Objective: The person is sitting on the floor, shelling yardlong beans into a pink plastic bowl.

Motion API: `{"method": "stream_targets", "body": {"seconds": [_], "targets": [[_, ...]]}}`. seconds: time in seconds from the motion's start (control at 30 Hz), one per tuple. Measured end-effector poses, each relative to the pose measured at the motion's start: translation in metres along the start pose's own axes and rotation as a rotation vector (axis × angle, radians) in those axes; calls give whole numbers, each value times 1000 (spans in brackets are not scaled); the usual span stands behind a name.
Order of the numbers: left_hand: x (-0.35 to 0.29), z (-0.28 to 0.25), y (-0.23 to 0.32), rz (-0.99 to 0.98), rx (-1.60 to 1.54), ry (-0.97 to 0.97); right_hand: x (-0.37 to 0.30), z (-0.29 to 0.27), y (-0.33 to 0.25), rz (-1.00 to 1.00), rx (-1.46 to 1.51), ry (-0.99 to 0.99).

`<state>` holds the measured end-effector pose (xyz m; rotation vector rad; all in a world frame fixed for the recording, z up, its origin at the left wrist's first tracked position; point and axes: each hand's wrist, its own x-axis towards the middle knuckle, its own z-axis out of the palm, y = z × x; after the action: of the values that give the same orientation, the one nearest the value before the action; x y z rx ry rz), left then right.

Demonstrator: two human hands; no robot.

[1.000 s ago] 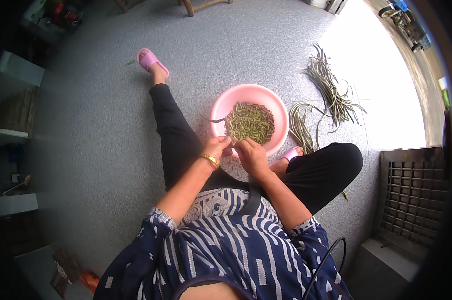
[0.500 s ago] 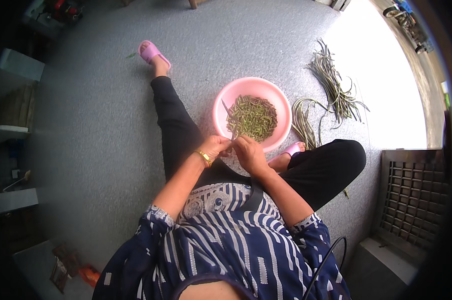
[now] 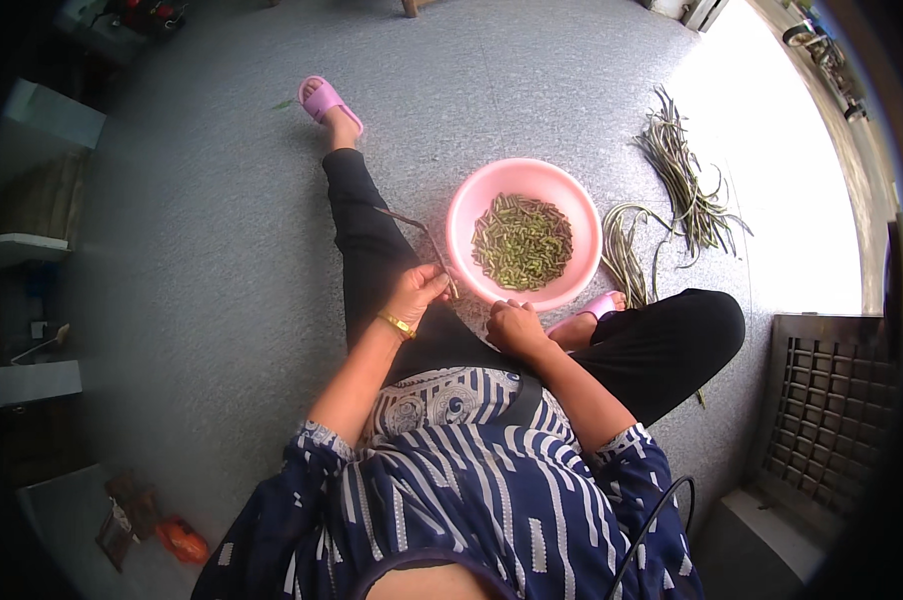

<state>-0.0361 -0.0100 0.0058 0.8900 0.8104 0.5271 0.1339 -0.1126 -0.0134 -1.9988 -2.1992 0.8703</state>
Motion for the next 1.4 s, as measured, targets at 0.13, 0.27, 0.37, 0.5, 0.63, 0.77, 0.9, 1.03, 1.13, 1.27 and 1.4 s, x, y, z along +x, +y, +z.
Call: {"method": "stream_targets", "body": {"seconds": [0.13,0.27,0.37,0.5,0.63,0.77,0.9,1.03,1.13,1.27,1.4], "targets": [[1,-1,-6,118,173,43,2,13,11,-4,60,-147],[4,-1,-9,166,219,47,13,8,9,200,55,-482],[5,4,-7,165,260,72,3,14,13,-51,25,-130],[5,7,-6,214,318,77,22,5,13,-45,576,-76],[9,6,-12,315,455,73,13,-41,-19,71,1405,-75],[6,20,-9,321,443,72,8,-40,-19,133,1550,-131],[6,22,-10,261,400,45,10,-37,-18,108,1309,3],[5,25,-8,244,328,43,12,-29,-16,37,1276,89],[4,29,-4,245,309,28,12,-28,-16,-2,1264,139],[5,26,-12,220,242,57,9,-38,-18,62,1124,120],[6,26,-17,161,197,90,11,-36,-22,120,1227,166]]}}
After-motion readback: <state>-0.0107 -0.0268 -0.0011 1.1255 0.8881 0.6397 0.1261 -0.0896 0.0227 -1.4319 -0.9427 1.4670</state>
